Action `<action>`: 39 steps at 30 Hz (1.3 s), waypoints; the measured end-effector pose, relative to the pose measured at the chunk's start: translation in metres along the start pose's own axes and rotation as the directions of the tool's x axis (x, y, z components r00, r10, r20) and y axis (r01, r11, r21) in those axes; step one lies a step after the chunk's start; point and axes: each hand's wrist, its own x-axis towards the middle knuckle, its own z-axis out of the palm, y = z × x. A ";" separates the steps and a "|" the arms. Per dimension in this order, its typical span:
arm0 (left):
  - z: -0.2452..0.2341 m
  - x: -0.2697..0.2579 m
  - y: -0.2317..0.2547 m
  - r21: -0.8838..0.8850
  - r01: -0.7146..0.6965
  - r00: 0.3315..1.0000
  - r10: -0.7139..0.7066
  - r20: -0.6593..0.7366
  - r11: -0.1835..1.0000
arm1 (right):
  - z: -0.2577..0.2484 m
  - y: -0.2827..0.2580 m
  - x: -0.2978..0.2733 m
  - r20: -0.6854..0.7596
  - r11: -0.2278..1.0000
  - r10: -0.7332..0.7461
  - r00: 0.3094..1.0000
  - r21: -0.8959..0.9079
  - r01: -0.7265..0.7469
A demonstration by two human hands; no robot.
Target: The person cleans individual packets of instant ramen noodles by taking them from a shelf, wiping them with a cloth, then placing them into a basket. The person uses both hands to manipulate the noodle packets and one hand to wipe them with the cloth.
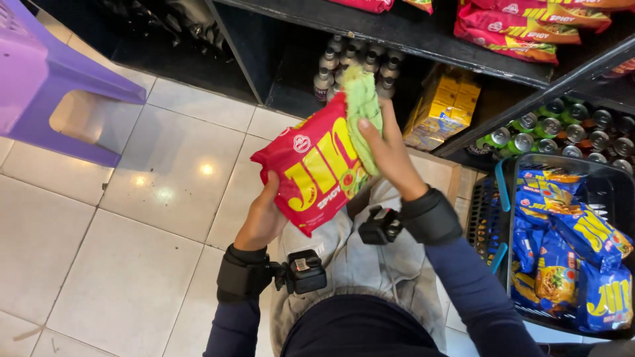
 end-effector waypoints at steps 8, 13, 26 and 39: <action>-0.006 0.017 0.005 -0.090 0.050 0.985 -0.064 -0.162 0.995 | -0.024 -0.007 -0.011 0.369 0.873 0.164 0.915 0.378 -0.308; 0.007 0.022 0.001 0.434 -0.140 0.941 0.255 -0.221 0.890 | -0.026 0.005 -0.013 0.079 0.995 -0.015 0.997 0.097 0.008; 0.029 0.049 -0.015 0.500 -0.062 0.968 0.175 -0.183 0.864 | -0.020 0.005 -0.028 -0.182 0.970 0.085 0.980 0.240 -0.039; 0.067 0.166 -0.136 0.637 0.160 0.981 -0.194 -0.017 0.754 | -0.146 0.029 -0.133 -0.628 0.869 0.359 0.691 0.495 -0.002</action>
